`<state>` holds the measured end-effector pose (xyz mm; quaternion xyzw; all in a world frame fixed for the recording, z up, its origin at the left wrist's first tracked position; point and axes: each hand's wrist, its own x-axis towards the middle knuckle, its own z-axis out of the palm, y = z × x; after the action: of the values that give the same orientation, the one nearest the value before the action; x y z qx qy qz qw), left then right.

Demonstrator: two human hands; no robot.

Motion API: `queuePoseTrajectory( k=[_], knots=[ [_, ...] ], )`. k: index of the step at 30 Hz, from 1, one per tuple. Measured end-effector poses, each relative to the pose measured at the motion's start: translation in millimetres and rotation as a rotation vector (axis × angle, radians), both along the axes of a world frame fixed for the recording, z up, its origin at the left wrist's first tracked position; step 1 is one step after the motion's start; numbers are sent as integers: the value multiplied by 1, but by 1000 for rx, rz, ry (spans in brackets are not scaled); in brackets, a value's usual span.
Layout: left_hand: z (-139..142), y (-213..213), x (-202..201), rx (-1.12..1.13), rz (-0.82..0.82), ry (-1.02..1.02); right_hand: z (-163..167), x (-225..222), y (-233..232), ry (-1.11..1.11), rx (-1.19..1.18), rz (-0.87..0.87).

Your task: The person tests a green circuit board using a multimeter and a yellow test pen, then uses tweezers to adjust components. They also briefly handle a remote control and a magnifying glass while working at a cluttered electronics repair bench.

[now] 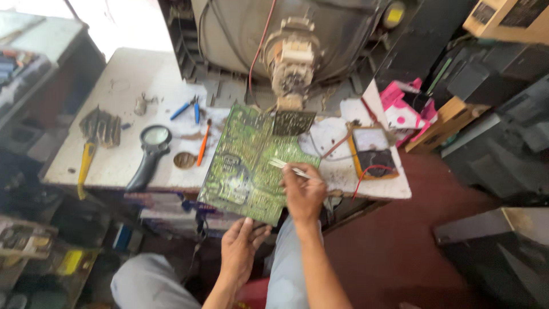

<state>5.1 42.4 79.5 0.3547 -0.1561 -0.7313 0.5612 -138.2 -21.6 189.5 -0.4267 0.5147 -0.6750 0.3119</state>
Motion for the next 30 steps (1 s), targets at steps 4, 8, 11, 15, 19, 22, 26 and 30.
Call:
queuePoseTrajectory(
  k=[4, 8, 11, 15, 19, 22, 26, 30],
  knots=[
    [-15, -2, 1, -21, -25, 19, -20, -27, 11, -40, 11, -69],
    [-23, 3, 4, -7, -31, -69, -31, -42, 31, -74, 5, -103],
    [-10, 17, 10, -145, -126, -520, -30, -47, 53, -67, -27, 35],
    [26, 37, 15, -510, -91, -1155, -24, -45, 81, 358, 169, 347],
    [59, 38, 13, -832, -82, -1266, -24, -26, 90, 753, 118, 479],
    [77, 31, 28, -859, -134, -1258, -25, -19, 90, 779, 100, 453],
    [94, -2, 77, -981, 82, -1249, -35, -32, 86, 597, 352, 377],
    [107, -85, 133, -833, 287, -1434, -63, -42, 84, 155, 163, 364]
  ],
)
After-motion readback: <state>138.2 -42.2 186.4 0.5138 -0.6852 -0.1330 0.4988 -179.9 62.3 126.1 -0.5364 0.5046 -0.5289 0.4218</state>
